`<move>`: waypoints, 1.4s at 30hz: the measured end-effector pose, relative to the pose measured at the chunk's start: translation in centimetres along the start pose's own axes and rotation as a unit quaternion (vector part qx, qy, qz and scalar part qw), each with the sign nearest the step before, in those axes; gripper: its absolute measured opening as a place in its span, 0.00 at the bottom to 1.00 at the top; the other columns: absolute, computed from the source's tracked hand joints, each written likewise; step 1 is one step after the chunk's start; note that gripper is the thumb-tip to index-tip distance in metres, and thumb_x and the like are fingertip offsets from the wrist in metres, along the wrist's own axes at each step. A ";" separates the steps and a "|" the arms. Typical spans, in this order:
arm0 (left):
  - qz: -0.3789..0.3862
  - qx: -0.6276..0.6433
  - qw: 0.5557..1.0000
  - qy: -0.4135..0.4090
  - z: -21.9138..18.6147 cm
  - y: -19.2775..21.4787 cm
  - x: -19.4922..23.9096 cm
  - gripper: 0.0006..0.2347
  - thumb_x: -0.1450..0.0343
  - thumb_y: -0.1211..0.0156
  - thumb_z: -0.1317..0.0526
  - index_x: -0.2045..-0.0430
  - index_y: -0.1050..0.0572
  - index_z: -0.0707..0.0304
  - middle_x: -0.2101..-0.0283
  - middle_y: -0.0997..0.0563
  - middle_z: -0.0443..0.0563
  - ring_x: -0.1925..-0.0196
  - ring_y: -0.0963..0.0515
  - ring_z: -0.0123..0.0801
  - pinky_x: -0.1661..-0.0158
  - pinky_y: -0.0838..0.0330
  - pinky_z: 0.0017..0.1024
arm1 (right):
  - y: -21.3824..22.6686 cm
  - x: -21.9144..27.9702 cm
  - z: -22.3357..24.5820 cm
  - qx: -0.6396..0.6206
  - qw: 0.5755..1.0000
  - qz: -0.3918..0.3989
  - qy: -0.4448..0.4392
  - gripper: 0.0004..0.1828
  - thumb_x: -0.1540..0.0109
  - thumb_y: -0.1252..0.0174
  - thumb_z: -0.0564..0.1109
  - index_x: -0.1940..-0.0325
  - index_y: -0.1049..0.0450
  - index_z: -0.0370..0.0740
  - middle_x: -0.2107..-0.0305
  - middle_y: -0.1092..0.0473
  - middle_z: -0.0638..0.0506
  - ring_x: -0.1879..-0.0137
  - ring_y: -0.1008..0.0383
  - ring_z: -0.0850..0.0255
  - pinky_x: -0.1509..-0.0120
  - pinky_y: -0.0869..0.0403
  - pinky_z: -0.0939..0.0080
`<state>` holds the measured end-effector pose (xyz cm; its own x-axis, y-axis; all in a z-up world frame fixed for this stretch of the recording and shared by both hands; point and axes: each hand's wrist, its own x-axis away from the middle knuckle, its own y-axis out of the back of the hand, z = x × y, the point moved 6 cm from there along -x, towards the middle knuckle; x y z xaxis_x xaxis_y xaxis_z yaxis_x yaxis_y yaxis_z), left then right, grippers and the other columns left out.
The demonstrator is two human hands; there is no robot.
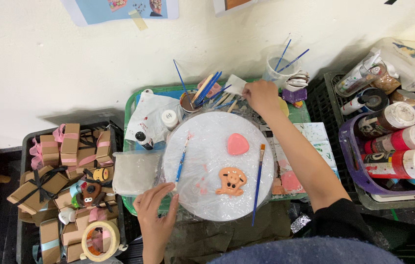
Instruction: The person paints a small ceramic figure with a brush on a turntable, wipes it with a cloth, and handles other small figures in an art studio workspace.
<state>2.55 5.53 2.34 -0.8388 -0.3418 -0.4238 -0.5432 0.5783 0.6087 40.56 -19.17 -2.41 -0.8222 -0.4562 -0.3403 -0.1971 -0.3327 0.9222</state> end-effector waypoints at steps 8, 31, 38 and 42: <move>-0.019 0.058 0.998 -0.012 -1.2 -1.0 -0.5 0.11 0.34 0.32 0.65 0.59 0.19 0.60 0.52 0.16 0.48 0.46 0.22 0.39 0.41 0.36 0.36 | 14.2 7.1 4.8 -0.108 0.975 -0.193 0.029 0.04 0.40 0.31 0.41 0.62 0.18 0.46 0.60 0.23 0.49 0.52 0.23 0.51 0.47 0.27 0.50; 0.078 0.224 0.968 0.081 -3.0 -6.2 1.3 0.25 0.37 0.28 0.69 0.45 0.29 0.68 0.57 0.13 0.56 0.59 0.13 0.31 0.61 0.21 0.27 | 15.0 17.9 20.5 -0.353 0.920 0.020 0.168 0.28 0.47 0.26 0.46 0.44 0.24 0.43 0.51 0.26 0.51 0.40 0.29 0.52 0.39 0.30 0.51; -0.039 0.399 0.915 0.052 -2.5 -5.7 2.4 0.23 0.36 0.32 0.77 0.49 0.34 0.67 0.43 0.26 0.61 0.51 0.16 0.38 0.52 0.20 0.29 | 15.4 19.6 21.2 -0.254 0.936 -0.133 0.206 0.16 0.48 0.26 0.42 0.59 0.19 0.55 0.63 0.23 0.66 0.46 0.27 0.61 0.46 0.33 0.56; -0.141 0.334 0.932 -0.016 -0.8 -5.2 4.6 0.14 0.34 0.33 0.78 0.56 0.26 0.69 0.46 0.25 0.56 0.53 0.16 0.34 0.59 0.20 0.23 | 14.6 20.6 22.6 -0.257 0.941 -0.140 0.171 0.17 0.50 0.25 0.43 0.58 0.19 0.52 0.60 0.22 0.64 0.52 0.30 0.59 0.48 0.32 0.56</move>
<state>1.52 0.35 -2.19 -0.6583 -0.5343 -0.5303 -0.5895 0.8040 -0.0782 8.70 -14.80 8.21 -0.5389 -0.5006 -0.6775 -0.0249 -0.7944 0.6069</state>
